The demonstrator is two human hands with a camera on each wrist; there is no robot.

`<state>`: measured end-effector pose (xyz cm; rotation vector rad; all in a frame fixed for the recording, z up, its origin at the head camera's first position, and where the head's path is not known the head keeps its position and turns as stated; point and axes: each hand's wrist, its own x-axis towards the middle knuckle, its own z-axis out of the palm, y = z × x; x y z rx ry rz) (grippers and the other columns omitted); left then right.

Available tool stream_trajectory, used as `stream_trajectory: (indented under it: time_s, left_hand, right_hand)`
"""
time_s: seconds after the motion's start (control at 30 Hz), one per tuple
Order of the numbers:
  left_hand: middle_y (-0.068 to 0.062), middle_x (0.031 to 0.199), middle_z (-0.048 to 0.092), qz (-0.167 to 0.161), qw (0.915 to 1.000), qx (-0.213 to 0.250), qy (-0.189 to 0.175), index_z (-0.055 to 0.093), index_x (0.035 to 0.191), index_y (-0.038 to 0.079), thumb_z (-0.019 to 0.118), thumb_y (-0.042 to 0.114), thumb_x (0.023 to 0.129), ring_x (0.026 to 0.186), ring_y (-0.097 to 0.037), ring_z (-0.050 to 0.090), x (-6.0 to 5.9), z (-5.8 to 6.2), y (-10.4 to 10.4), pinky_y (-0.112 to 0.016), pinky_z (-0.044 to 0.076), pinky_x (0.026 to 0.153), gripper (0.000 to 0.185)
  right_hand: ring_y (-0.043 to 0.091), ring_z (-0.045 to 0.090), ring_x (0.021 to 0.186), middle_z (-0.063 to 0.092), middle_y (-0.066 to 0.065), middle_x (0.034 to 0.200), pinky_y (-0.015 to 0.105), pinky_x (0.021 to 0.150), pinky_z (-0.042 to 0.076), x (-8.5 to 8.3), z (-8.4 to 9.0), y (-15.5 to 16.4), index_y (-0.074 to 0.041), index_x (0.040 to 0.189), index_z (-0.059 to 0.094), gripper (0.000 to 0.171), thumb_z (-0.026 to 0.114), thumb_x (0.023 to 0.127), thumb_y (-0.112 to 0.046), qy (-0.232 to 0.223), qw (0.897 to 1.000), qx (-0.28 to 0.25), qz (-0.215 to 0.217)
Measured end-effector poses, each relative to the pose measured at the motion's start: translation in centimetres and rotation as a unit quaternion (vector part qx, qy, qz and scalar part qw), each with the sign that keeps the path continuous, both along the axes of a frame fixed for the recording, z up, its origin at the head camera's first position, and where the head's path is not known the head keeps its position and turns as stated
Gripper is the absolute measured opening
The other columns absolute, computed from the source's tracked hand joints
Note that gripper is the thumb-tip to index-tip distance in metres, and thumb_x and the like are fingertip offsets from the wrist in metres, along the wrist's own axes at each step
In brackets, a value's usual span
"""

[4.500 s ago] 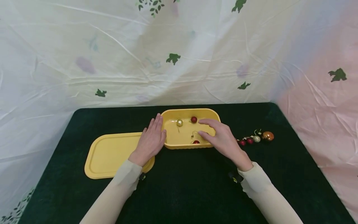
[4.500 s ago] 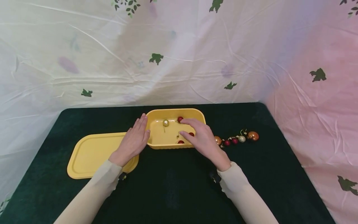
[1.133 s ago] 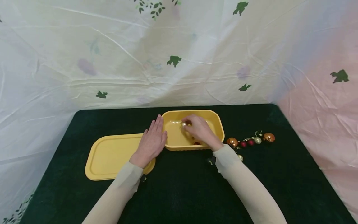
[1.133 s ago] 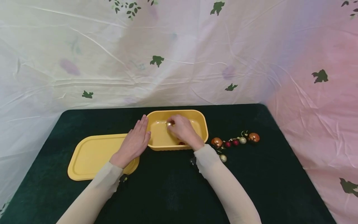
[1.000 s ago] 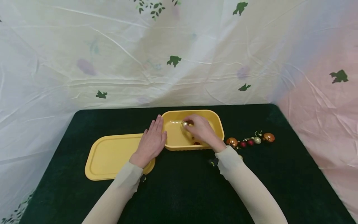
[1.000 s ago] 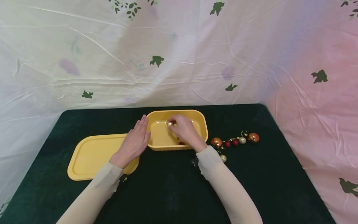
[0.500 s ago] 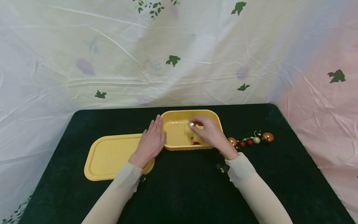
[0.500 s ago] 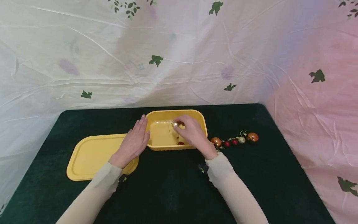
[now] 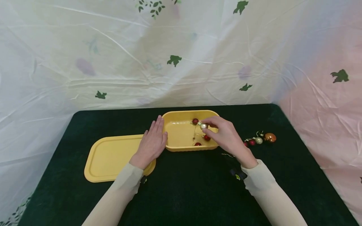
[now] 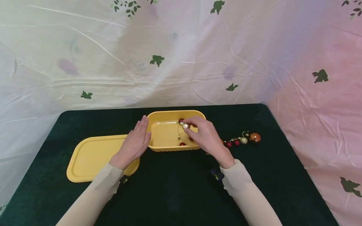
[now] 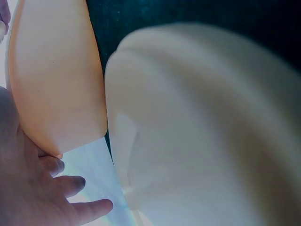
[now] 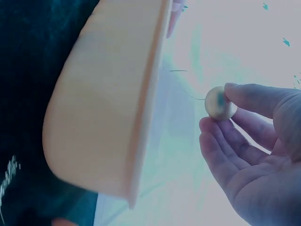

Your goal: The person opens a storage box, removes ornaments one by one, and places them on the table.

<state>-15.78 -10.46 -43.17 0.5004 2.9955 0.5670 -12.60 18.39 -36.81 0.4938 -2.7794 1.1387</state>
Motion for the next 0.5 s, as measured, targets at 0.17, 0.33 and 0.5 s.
stream_trajectory:
  time_s: [0.17,0.33,0.5]
  left_hand:
    - [-0.006,0.174,0.002,-0.001,1.0,0.001,0.001,0.007,0.167,0.008,0.033,0.037,0.112,0.158,-0.033,0.015,0.0,0.1,0.0,-0.063,0.025,0.12,0.067]
    - [-0.006,0.174,0.002,-0.003,1.0,0.001,0.002,0.007,0.167,0.008,0.033,0.037,0.112,0.158,-0.034,0.014,0.0,0.0,-0.1,-0.064,0.025,0.12,0.067]
    - [-0.006,0.174,0.002,-0.004,1.0,0.001,0.003,0.007,0.167,0.007,0.033,0.037,0.112,0.158,-0.034,0.015,0.1,-0.1,-0.1,-0.064,0.025,0.12,0.067]
  right_hand:
    - [0.029,0.066,0.112,0.068,0.005,0.12,0.052,0.099,0.054,0.9,0.6,1.5,-0.011,0.125,0.072,0.027,0.073,0.098,-0.017,0.021,1.0,0.003,-0.01]
    - [0.027,0.067,0.111,0.068,0.007,0.12,0.052,0.097,0.055,1.7,0.9,2.9,-0.01,0.124,0.072,0.026,0.073,0.098,-0.017,0.034,0.999,0.004,-0.024]
    - [0.023,0.067,0.111,0.068,0.005,0.121,0.051,0.096,0.056,2.5,0.9,4.5,-0.009,0.124,0.071,0.028,0.073,0.098,-0.018,0.049,0.998,0.007,-0.034]
